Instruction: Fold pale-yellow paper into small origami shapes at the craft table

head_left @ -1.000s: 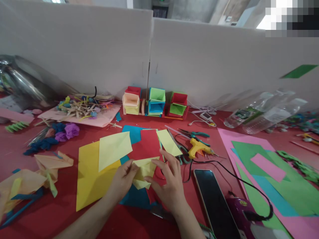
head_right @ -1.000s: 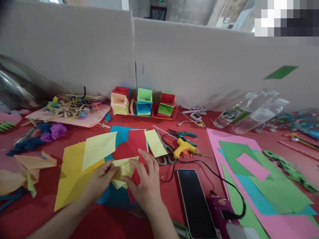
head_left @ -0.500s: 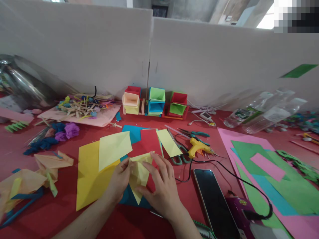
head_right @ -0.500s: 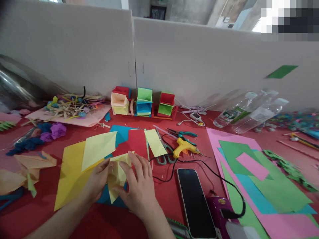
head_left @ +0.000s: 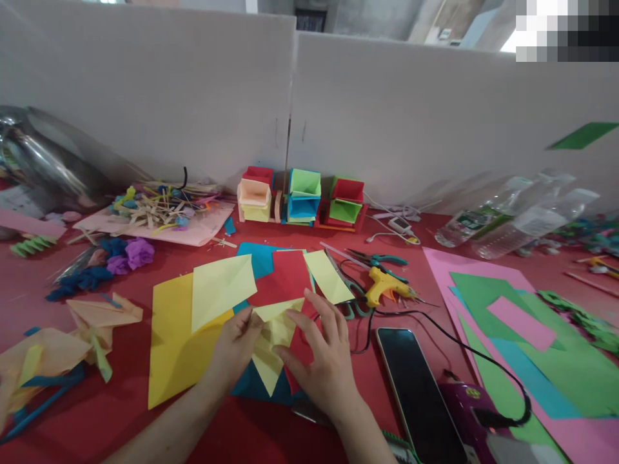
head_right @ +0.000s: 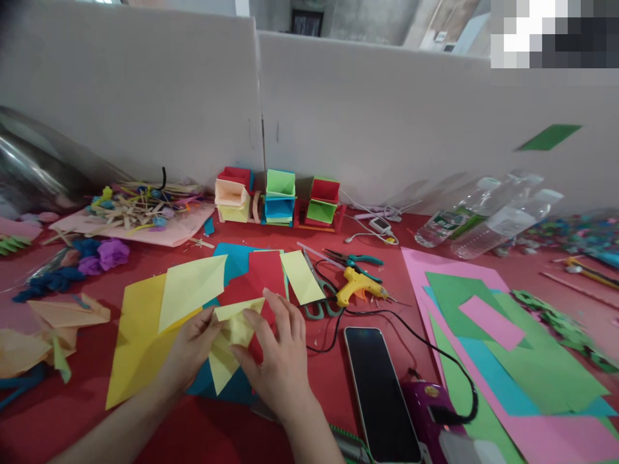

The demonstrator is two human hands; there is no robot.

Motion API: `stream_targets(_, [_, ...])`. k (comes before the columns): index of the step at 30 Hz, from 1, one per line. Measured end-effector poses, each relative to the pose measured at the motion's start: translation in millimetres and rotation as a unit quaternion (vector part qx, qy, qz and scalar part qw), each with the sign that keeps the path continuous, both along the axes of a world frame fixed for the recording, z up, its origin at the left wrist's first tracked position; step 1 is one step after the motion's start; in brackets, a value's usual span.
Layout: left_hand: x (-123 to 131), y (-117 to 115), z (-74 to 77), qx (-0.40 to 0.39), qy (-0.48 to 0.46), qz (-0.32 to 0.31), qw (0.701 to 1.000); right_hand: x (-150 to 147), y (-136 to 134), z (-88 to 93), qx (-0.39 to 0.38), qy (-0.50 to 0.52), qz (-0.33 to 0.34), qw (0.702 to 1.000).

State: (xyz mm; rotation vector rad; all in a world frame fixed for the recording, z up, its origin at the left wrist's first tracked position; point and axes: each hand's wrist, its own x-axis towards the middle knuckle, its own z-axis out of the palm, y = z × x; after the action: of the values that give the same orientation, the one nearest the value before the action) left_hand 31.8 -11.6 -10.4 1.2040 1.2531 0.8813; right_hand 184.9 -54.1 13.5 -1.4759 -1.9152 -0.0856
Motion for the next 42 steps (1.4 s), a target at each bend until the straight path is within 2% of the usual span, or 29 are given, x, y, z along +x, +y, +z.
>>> stream_targets(5, [0.4,-0.7,-0.8,-0.055,-0.109,-0.036,0.992,2.0,-0.2,1.5,0.012,0.007,0.006,1.0])
stream_targets(8, [-0.2,-0.4,-0.4,-0.073,-0.116,-0.054,0.989,3.9,-0.4,2.7,0.01,0.011,0.006,1.0])
stream_targets(17, [2.2,-0.5,7.9,-0.134,-0.176,-0.043,0.974,7.8,0.5,3.8,0.028,0.009,0.018,0.999])
stream_targets(20, [1.3,0.2,6.9,-0.107,-0.16,-0.064,0.979,7.4,0.3,5.1,0.021,0.02,0.024,0.999])
stream_targets(24, [-1.0,0.4,4.9,-0.046,-0.082,-0.1,0.99,7.2,0.9,4.3,-0.008,0.034,0.029,0.999])
stream_targets(28, [-1.0,-1.6,6.0,-0.025,-0.046,-0.129,0.99,10.6,3.9,0.0,-0.017,0.056,0.0,0.998])
stream_targets(32, [0.3,-2.4,5.3,-0.002,0.006,-0.116,0.993,12.2,5.0,-0.4,-0.004,0.084,-0.021,0.996])
stream_targets(36, [0.3,-0.1,2.6,0.054,0.073,-0.069,0.993,5.0,2.8,3.8,0.029,0.067,-0.006,0.997])
stream_targets(38, [-0.1,1.6,2.1,0.066,0.072,-0.054,0.994,0.5,1.9,4.6,0.033,0.073,0.013,0.997])
stream_targets(42, [-1.0,3.5,3.1,0.062,0.039,-0.07,0.995,-1.4,2.4,0.8,0.015,0.098,0.03,0.995])
